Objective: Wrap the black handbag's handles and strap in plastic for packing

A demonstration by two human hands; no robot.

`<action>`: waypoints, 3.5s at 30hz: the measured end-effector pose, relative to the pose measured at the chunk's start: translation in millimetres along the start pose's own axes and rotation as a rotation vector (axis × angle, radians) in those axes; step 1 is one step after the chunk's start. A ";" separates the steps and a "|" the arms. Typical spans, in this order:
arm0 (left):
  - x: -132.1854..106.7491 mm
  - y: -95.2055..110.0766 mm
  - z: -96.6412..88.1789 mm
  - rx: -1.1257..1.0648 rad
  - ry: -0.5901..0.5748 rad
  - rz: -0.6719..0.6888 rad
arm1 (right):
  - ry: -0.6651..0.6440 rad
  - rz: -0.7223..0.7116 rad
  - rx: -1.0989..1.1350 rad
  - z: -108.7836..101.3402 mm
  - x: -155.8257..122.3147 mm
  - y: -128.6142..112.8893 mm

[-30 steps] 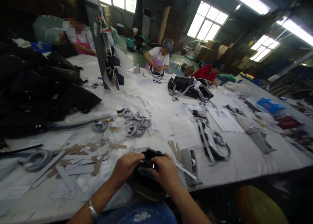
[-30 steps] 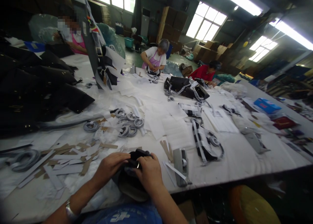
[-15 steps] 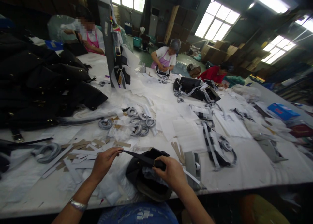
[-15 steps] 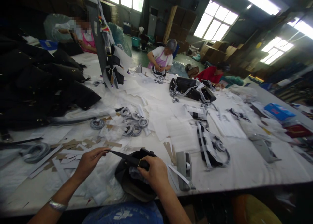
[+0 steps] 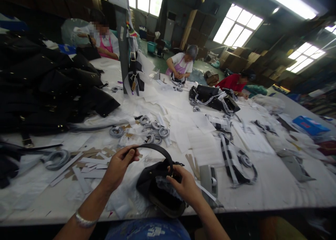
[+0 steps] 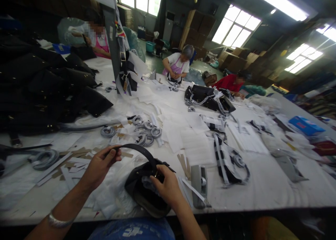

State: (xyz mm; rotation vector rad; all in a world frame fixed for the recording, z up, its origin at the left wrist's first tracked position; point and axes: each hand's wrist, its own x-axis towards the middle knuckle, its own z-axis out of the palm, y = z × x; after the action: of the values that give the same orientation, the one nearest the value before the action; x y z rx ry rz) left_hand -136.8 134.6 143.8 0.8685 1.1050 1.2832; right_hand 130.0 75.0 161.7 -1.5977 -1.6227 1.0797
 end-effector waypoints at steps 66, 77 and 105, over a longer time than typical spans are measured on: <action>-21.8 -122.1 40.0 0.468 -0.451 -0.021 | -0.111 0.280 -0.477 9.3 -1.9 3.1; -27.9 -121.8 35.7 0.457 -0.482 0.039 | -0.306 0.354 -0.419 14.2 15.9 2.8; -32.7 -127.2 30.3 0.407 -0.487 0.047 | -0.297 0.290 -0.604 39.9 13.8 2.6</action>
State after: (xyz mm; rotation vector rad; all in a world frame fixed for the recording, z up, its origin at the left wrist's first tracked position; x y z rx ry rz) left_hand -69.8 89.5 35.9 1.4304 0.9626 0.8226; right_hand 95.5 83.3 138.7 -2.1963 -2.1011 1.0664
